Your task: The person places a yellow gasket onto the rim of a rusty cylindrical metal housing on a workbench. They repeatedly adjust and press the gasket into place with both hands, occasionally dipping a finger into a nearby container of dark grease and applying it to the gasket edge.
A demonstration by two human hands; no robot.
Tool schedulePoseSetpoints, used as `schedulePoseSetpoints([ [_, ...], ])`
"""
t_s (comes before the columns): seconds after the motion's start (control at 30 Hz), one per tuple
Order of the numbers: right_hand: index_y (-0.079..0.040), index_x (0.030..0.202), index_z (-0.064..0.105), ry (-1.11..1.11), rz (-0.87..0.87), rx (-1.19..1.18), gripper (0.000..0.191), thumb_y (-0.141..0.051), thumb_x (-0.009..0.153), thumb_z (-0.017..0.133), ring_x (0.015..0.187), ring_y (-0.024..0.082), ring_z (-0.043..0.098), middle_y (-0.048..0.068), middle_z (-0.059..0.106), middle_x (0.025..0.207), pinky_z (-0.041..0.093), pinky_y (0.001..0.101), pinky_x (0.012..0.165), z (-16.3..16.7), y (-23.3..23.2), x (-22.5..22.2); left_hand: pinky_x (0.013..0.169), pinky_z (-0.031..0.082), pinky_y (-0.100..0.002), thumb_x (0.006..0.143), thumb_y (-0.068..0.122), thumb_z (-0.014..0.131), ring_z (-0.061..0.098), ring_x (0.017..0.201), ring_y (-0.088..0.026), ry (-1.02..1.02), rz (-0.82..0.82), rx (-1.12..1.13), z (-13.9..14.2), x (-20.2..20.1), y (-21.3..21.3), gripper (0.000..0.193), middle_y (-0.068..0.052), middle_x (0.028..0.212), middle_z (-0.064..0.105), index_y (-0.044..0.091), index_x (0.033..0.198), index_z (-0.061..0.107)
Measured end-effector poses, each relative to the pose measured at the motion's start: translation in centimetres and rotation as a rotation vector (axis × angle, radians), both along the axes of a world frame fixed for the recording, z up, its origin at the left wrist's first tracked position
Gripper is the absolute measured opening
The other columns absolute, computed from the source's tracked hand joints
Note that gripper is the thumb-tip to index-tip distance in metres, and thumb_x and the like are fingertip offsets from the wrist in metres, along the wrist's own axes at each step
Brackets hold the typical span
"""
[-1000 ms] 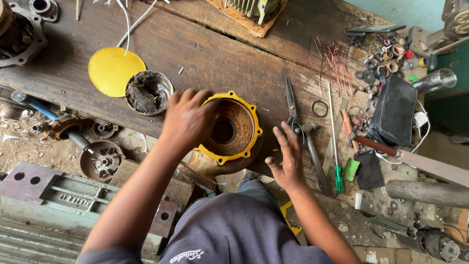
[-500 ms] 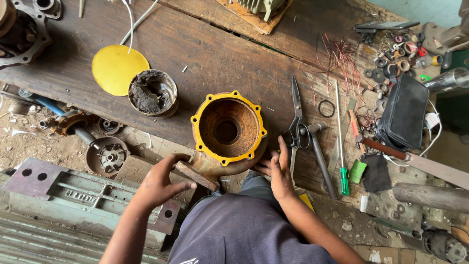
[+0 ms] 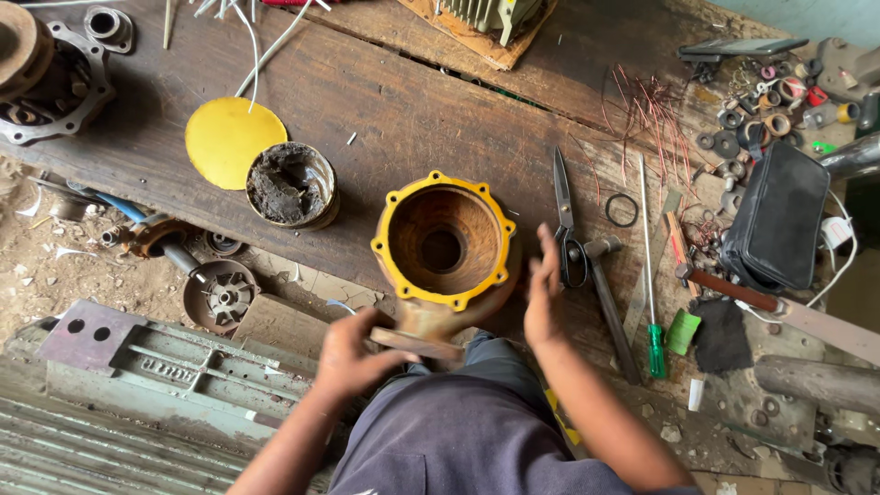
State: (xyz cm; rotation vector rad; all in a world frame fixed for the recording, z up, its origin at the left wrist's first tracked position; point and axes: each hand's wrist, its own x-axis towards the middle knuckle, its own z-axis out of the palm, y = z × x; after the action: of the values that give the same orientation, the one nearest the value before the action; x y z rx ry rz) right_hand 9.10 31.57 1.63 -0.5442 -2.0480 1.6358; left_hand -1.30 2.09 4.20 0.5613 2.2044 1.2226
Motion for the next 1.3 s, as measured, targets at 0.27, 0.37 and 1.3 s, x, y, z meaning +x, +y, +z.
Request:
schedulePoseSetpoints([
  [0.27,-0.025,0.166,0.025,-0.231,0.128,-0.154,0.108,-0.094,0.083,0.02,0.108,0.028,0.065,0.023,0.068,0.133,0.045,0.0415,0.092,3.8,9.0,-8.6,0.071,0.062,-0.033,0.062,0.04,0.093,0.078,0.07,-0.021,-0.226,0.04,-0.082,5.0,3.0,8.6,0.055,-0.014,0.083,0.079,0.002,0.099,0.077],
  [0.37,-0.026,0.165,0.023,-0.261,0.253,-0.232,0.112,-0.097,0.078,0.02,0.113,0.031,0.067,0.024,0.067,0.137,0.046,0.0398,0.093,5.6,10.3,-11.6,0.077,0.061,-0.035,0.069,0.043,0.089,0.077,0.078,-0.022,-0.207,-0.019,-0.057,5.6,3.0,10.6,0.057,-0.015,0.093,0.079,0.003,0.107,0.077],
  [1.3,-0.009,0.123,0.053,0.376,-0.218,-0.478,0.066,-0.071,0.105,0.041,0.059,0.013,0.042,0.003,0.044,0.069,0.035,0.0262,0.057,0.6,4.1,-3.9,0.118,0.03,-0.046,0.097,0.056,0.029,0.045,0.145,-0.03,-0.786,0.455,0.802,-1.0,-9.5,8.5,0.08,-0.015,0.161,0.046,0.005,0.158,0.04],
])
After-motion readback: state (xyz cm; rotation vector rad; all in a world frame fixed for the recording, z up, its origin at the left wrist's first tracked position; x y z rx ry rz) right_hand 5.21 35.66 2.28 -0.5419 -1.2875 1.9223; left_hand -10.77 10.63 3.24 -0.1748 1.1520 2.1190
